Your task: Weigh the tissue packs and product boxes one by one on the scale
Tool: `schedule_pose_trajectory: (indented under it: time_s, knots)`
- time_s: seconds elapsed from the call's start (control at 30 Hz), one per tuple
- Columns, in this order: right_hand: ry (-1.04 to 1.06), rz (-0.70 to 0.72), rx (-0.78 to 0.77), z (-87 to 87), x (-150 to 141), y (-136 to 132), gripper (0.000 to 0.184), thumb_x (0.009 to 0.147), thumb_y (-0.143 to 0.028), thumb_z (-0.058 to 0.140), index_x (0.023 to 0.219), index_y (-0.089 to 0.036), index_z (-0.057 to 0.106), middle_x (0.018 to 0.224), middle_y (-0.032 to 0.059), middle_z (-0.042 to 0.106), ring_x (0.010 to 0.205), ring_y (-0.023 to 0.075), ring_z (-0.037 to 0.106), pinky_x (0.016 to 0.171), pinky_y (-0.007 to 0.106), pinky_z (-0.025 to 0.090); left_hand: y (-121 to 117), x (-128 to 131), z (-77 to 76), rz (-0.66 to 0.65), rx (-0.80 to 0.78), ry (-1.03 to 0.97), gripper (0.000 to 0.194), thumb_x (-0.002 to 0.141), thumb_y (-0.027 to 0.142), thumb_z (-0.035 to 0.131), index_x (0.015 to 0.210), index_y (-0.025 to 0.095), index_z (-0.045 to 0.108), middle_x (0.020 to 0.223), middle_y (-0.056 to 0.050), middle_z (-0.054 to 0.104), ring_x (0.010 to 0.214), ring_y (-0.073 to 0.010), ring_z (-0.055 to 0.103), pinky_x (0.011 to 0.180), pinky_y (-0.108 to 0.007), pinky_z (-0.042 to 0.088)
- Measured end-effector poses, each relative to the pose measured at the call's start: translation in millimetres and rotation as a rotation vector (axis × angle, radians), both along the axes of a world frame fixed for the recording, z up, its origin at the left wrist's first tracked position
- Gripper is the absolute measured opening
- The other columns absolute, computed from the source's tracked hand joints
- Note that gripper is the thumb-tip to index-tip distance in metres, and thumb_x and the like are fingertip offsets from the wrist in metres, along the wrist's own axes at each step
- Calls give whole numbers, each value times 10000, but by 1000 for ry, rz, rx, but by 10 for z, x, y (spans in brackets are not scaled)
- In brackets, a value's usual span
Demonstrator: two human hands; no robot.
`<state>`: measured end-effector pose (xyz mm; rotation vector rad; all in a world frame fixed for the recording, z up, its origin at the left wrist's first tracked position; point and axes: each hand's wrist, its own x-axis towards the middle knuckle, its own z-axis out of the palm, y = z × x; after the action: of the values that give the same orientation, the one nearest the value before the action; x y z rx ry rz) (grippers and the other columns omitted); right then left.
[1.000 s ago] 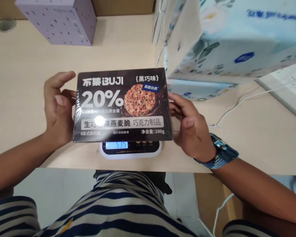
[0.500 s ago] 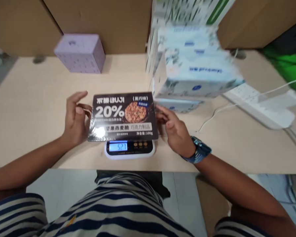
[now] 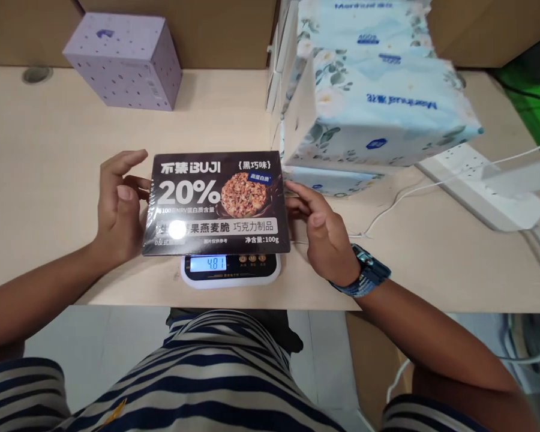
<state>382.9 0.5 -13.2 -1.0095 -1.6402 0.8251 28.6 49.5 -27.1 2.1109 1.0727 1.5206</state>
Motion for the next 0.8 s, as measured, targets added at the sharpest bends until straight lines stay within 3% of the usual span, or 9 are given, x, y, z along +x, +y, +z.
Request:
schedule_pose_trajectory:
  time_s: [0.3,0.4,0.5,0.63,0.8]
  knots:
    - [-5,-14,-34,2,14,-3,642,1054,-751,437,1494,-339,658,1244,67,808,1104,235,798,946,447,688,36,-6,-21,-48,25,-31,572,1103,669,412,1579,382,550,1509,-110,519,840,-153,672,819,-446,664]
    - [3,-92,-18,7,7,-1,629,1067,-741,405,1445,-338,706,1196,70,815,1035,222,800,915,419,684,53,-16,-29,-50,35,-8,588,1102,676,393,1584,371,536,1495,-118,512,867,-154,658,812,-421,661]
    - [2,-197,-27,-3,7,7,661,1085,-737,332,1396,-326,745,1114,67,820,945,207,787,869,394,670,63,-18,-34,-41,62,27,594,1106,665,377,1592,356,520,1514,-135,501,1026,-205,665,906,-445,665]
    - [-8,-197,-33,0,-3,15,693,1089,-734,296,1336,-306,782,1061,71,819,937,208,779,860,387,655,66,-16,-38,-30,55,31,597,1100,685,375,1586,369,518,1593,-132,459,1411,-310,574,1098,-523,625]
    - [-43,-208,-69,50,-37,-11,766,1065,-787,285,1279,-275,812,1083,93,823,1022,236,787,891,421,656,56,-35,-35,-38,10,25,621,1083,730,376,1577,377,511,1631,-119,430,1424,-306,576,1177,-565,578]
